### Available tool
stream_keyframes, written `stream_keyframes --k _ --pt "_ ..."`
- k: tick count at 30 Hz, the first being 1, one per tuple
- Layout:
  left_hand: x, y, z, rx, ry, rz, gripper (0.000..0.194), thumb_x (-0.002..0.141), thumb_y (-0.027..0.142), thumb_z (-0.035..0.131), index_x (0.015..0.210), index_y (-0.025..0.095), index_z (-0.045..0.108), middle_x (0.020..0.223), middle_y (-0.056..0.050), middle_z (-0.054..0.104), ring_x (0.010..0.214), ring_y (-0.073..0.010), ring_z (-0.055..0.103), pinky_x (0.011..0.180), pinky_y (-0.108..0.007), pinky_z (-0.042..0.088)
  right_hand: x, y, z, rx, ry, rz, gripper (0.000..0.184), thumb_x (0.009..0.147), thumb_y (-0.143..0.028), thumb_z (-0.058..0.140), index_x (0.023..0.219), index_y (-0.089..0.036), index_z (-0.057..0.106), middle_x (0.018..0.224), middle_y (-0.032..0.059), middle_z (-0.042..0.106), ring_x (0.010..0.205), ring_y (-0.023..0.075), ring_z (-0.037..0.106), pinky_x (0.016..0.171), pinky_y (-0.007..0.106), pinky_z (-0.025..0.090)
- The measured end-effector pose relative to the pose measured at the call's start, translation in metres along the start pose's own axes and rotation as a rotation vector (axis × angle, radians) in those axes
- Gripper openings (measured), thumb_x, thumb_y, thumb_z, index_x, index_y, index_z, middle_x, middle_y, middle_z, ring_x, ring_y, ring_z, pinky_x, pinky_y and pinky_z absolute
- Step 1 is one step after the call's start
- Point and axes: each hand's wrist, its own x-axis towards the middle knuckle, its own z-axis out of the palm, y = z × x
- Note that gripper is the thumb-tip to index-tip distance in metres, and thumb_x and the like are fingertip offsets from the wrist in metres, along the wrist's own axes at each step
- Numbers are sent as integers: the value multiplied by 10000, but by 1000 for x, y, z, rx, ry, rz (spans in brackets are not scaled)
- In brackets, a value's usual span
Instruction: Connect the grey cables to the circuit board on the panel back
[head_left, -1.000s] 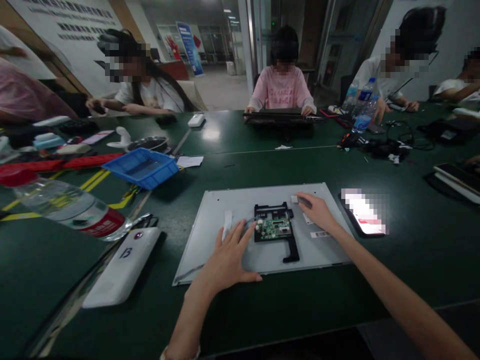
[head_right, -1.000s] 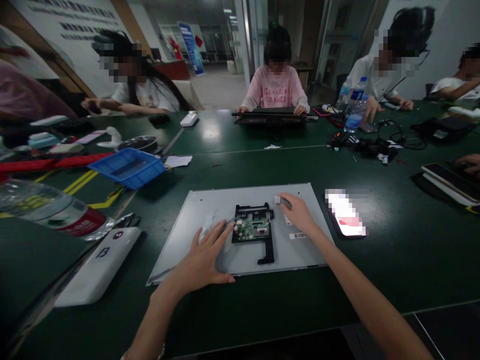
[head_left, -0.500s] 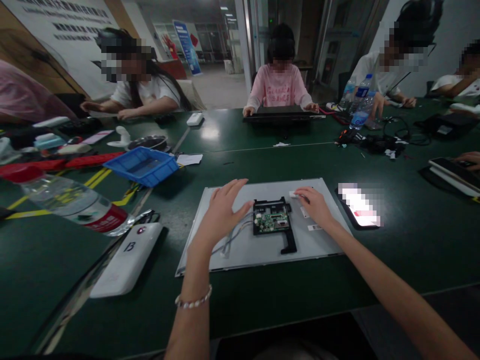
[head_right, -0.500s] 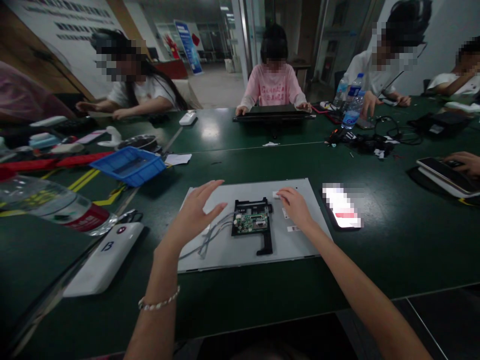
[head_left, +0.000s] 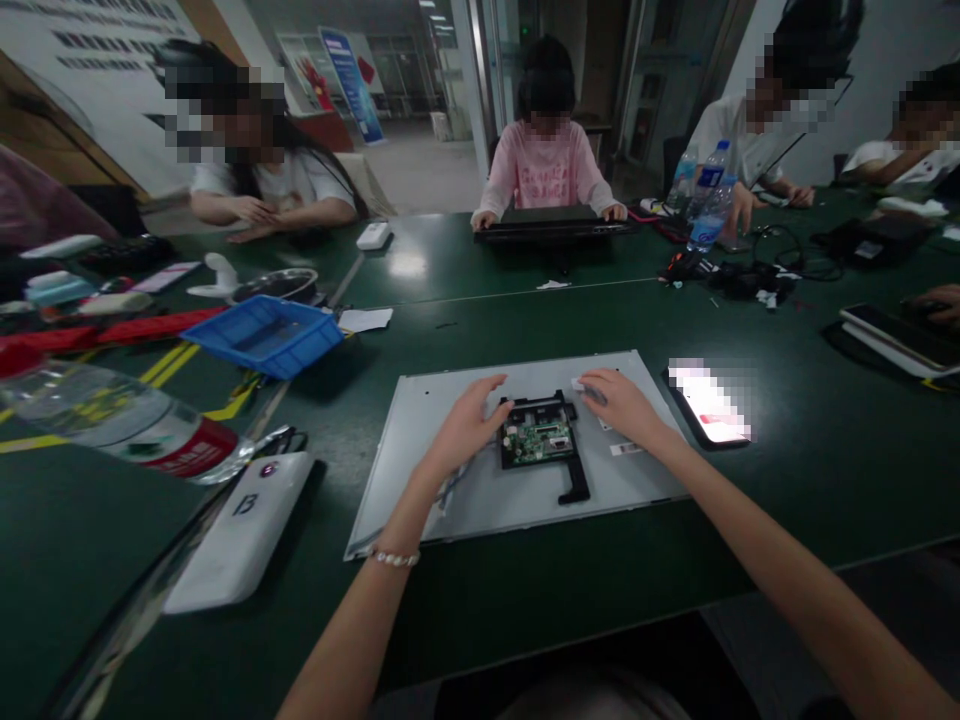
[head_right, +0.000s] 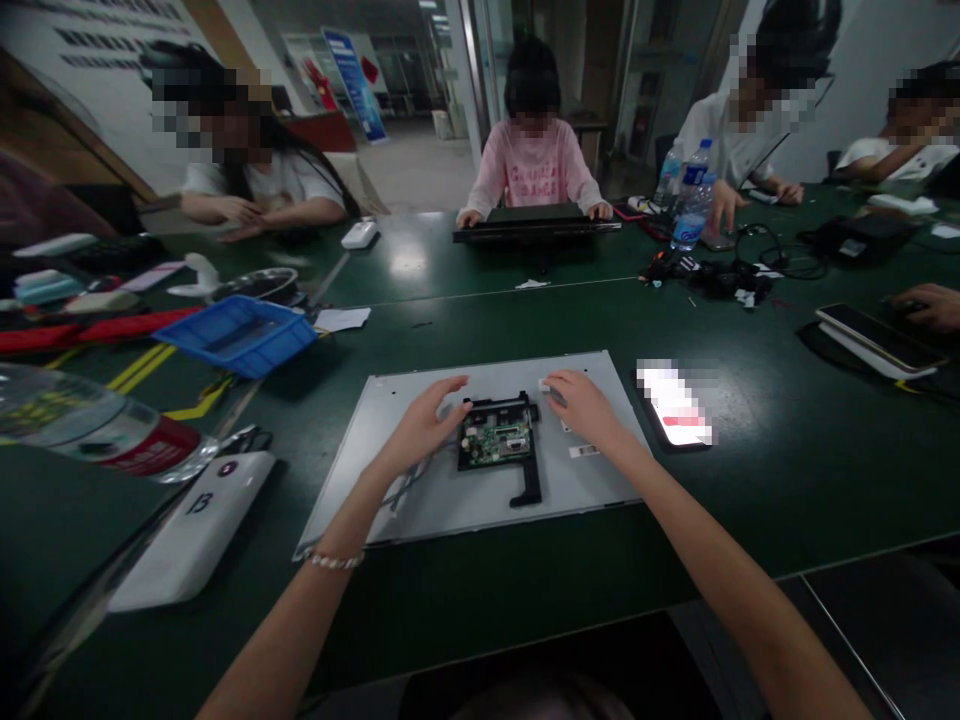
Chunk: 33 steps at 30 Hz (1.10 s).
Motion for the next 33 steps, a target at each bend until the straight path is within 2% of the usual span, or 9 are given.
stream_keyframes --k 4,8,14,17,19,23,27,33 --pt "-11 -3 -7 -26 -5 -53 439 918 391 435 1306 185 429 1323 -96 511 1216 -226 490 1014 -410 409 6 0 -1 -100 -85 -29 260 895 -189 482 1094 -188 649 1109 96 652 1028 227 585 896 393 460" --pt "-21 11 -3 69 -37 40 452 918 353 455 1336 188 404 1361 -94 468 1269 -218 429 1078 -392 332 8 1 -4 -183 -114 -39 271 894 -143 455 1050 -182 673 1087 103 668 999 238 601 867 394 462" --pt "-31 26 7 196 -154 100 572 905 449 462 1398 191 329 1444 -108 378 1336 -251 337 1099 -430 277 25 -15 -11 -215 -124 20 251 894 -162 463 988 -190 694 1037 82 690 953 221 618 834 336 460" --pt "-34 28 16 276 -140 64 655 870 499 496 1416 194 299 1498 -120 286 1387 -293 228 1118 -495 199 39 -36 -3 -187 -90 -2 260 904 -177 450 1005 -184 690 1056 84 686 986 223 606 853 331 451" --pt "-36 27 21 309 -123 32 732 852 525 508 1445 194 233 1522 -131 225 1401 -311 181 1116 -527 167 46 -51 7 -174 -116 -42 264 905 -169 444 1001 -174 690 1045 97 686 989 221 603 856 323 445" --pt "-37 25 26 316 -140 17 813 863 556 468 1476 154 115 1533 -164 175 1404 -303 179 1100 -518 202 49 -71 29 -154 -184 -58 271 904 -147 429 954 -166 694 981 101 693 954 201 607 859 298 437" --pt "-38 24 27 335 -163 25 836 873 553 445 1483 139 53 1541 -166 144 1411 -292 157 1096 -506 214 46 -73 39 -114 -191 -54 259 891 -129 439 948 -159 690 995 99 687 960 193 599 876 294 432" --pt "-39 25 28 360 -154 5 878 869 557 441 1489 176 -51 1543 -149 149 1395 -321 202 1097 -546 174 47 -69 36 -6 -207 -70 251 872 -124 470 1018 -163 671 1049 93 678 997 189 593 908 308 429"
